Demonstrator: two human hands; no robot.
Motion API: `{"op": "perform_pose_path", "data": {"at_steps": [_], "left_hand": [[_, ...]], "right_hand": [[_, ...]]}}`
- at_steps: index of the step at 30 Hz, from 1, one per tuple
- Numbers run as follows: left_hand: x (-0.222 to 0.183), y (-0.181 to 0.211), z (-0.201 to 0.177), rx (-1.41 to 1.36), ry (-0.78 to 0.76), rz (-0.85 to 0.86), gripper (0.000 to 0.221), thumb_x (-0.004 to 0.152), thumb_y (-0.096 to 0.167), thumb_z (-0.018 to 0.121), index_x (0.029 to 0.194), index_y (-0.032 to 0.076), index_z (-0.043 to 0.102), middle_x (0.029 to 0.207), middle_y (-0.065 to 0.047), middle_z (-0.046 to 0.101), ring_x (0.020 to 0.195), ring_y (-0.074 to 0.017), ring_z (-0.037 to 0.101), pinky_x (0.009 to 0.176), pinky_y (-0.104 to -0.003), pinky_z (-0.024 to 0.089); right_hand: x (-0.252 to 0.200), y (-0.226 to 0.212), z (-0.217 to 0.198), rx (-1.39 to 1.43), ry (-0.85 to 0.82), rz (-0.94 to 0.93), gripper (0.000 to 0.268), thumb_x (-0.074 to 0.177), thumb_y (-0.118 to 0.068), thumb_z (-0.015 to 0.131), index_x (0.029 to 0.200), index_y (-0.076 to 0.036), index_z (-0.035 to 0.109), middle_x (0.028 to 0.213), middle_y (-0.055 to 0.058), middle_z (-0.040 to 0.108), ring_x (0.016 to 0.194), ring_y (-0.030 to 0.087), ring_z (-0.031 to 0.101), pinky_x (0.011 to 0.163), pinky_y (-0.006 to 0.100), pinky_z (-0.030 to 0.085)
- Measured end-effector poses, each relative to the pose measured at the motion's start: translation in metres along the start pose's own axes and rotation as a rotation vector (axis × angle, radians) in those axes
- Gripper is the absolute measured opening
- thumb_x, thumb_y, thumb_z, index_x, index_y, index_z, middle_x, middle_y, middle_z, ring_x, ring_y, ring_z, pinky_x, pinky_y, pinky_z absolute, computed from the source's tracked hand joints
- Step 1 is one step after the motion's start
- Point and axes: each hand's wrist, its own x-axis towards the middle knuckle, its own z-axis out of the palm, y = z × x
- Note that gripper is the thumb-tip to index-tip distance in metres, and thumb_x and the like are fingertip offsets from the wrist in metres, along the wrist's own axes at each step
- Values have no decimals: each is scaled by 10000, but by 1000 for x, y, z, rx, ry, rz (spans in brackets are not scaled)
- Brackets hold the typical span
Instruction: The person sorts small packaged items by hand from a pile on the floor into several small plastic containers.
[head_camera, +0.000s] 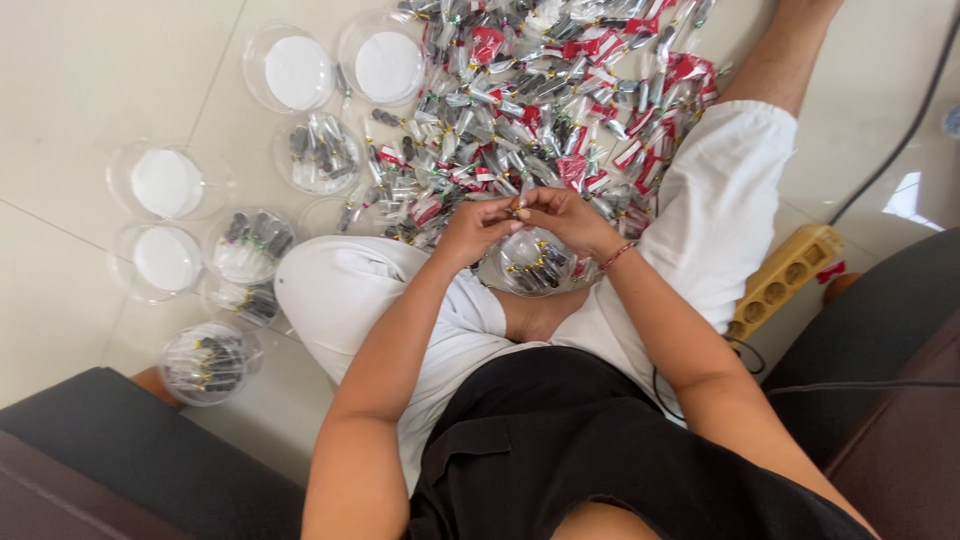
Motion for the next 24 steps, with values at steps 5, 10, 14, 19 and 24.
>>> {"op": "perform_pose_path", "data": {"at_steps": [5, 10, 14, 19, 24], "left_hand": [[7, -14, -7, 227, 133, 74, 575, 835, 145, 882, 1362, 98, 658, 980, -85, 786, 878, -171, 746, 790, -293, 600], [6, -10, -2, 441, 206, 102, 356, 760, 196, 905, 1085, 113, 786, 722, -47, 733, 664, -153, 694, 589, -290, 555], [8, -24, -3, 446, 183, 87, 525, 779, 151, 867, 1275, 94, 706, 799, -66, 738, 722, -177, 725, 663, -299, 578], [1, -7, 6, 739, 193, 182, 442, 789, 230, 845, 1209, 152, 732, 824, -41, 716, 808, -258, 741, 713, -376, 590], [1, -4, 10, 767, 183, 270, 335, 830, 202, 821, 1151, 137, 749, 796, -61, 692, 766, -260, 730, 688, -375, 590]], "right_hand": [[-5, -22, 22, 39, 70, 6, 128, 945, -104, 775, 931, -31, 670, 822, 50, 718, 758, 114, 732, 731, 232, 608], [6, 18, 9, 39, 147, 19, 165, 924, -125, 800, 883, -28, 673, 777, 72, 729, 726, 141, 757, 706, 221, 614], [6, 28, 7, -64, 167, -16, 184, 933, -151, 800, 884, -28, 674, 767, 47, 702, 731, 108, 726, 702, 223, 604], [7, 45, 4, -164, 224, -65, 211, 924, -201, 820, 888, -36, 695, 747, 46, 692, 692, 83, 675, 642, 185, 557], [-8, 21, 9, -145, 230, -27, 205, 913, -207, 821, 854, -51, 701, 730, 30, 709, 682, 63, 656, 637, 168, 515]]}}
